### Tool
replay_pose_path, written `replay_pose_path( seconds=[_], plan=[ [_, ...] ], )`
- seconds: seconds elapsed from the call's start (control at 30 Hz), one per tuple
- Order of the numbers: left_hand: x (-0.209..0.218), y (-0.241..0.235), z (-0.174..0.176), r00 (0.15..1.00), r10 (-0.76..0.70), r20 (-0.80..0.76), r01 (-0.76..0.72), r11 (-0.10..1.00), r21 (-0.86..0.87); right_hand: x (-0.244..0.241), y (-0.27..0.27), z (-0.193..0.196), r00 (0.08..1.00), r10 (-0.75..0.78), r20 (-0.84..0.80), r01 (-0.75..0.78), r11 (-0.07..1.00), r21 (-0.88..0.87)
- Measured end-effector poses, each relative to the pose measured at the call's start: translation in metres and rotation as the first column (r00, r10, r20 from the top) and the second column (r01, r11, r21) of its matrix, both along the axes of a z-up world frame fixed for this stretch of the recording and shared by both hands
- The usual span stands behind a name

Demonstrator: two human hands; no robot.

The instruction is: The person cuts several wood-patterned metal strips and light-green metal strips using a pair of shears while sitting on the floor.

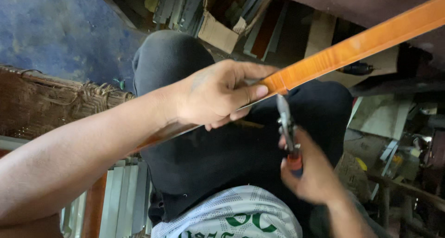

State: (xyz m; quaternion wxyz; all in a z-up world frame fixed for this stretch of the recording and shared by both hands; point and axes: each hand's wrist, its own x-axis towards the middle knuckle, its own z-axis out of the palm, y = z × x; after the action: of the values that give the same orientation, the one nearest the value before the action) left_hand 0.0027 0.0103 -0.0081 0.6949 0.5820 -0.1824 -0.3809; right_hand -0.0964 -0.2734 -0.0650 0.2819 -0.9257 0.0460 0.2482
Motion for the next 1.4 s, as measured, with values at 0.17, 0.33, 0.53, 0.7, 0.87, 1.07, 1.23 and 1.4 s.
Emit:
replay_pose_path(
  seconds=[0.17,0.33,0.53,0.7,0.87,1.07,1.23,1.4],
  plan=[
    [0.003,0.002,0.001,0.876,0.011,0.482,-0.117,0.975,0.191,-0.022,0.001,-0.002,0.982,0.187,-0.005,-0.145,0.776,0.614],
    [-0.001,-0.001,-0.006,0.786,-0.014,0.618,-0.144,0.968,0.204,-0.024,0.001,-0.002,0.983,0.172,-0.067,-0.084,0.741,0.666],
    [-0.006,-0.001,-0.003,0.828,-0.036,0.560,-0.146,0.950,0.277,-0.022,0.009,0.001,0.979,0.205,-0.009,-0.145,0.726,0.672],
    [-0.005,-0.001,-0.002,0.846,-0.035,0.532,-0.140,0.948,0.285,-0.020,0.015,0.000,0.984,0.175,-0.019,-0.114,0.715,0.690],
    [-0.003,0.000,-0.009,0.831,-0.054,0.554,-0.123,0.953,0.277,-0.021,0.016,-0.003,0.980,0.195,0.040,-0.175,0.745,0.643],
    [-0.001,-0.003,-0.013,0.838,-0.037,0.545,-0.116,0.963,0.244,-0.018,0.014,0.000,0.974,0.222,0.043,-0.199,0.749,0.632],
    [0.001,-0.004,-0.002,0.912,-0.112,0.396,-0.052,0.923,0.380,-0.017,0.013,0.002,0.975,0.220,0.025,-0.182,0.736,0.652],
    [0.001,-0.005,-0.004,0.898,-0.091,0.430,-0.062,0.942,0.328,-0.019,0.018,0.002,0.981,0.189,0.036,-0.167,0.749,0.641]
  ],
)
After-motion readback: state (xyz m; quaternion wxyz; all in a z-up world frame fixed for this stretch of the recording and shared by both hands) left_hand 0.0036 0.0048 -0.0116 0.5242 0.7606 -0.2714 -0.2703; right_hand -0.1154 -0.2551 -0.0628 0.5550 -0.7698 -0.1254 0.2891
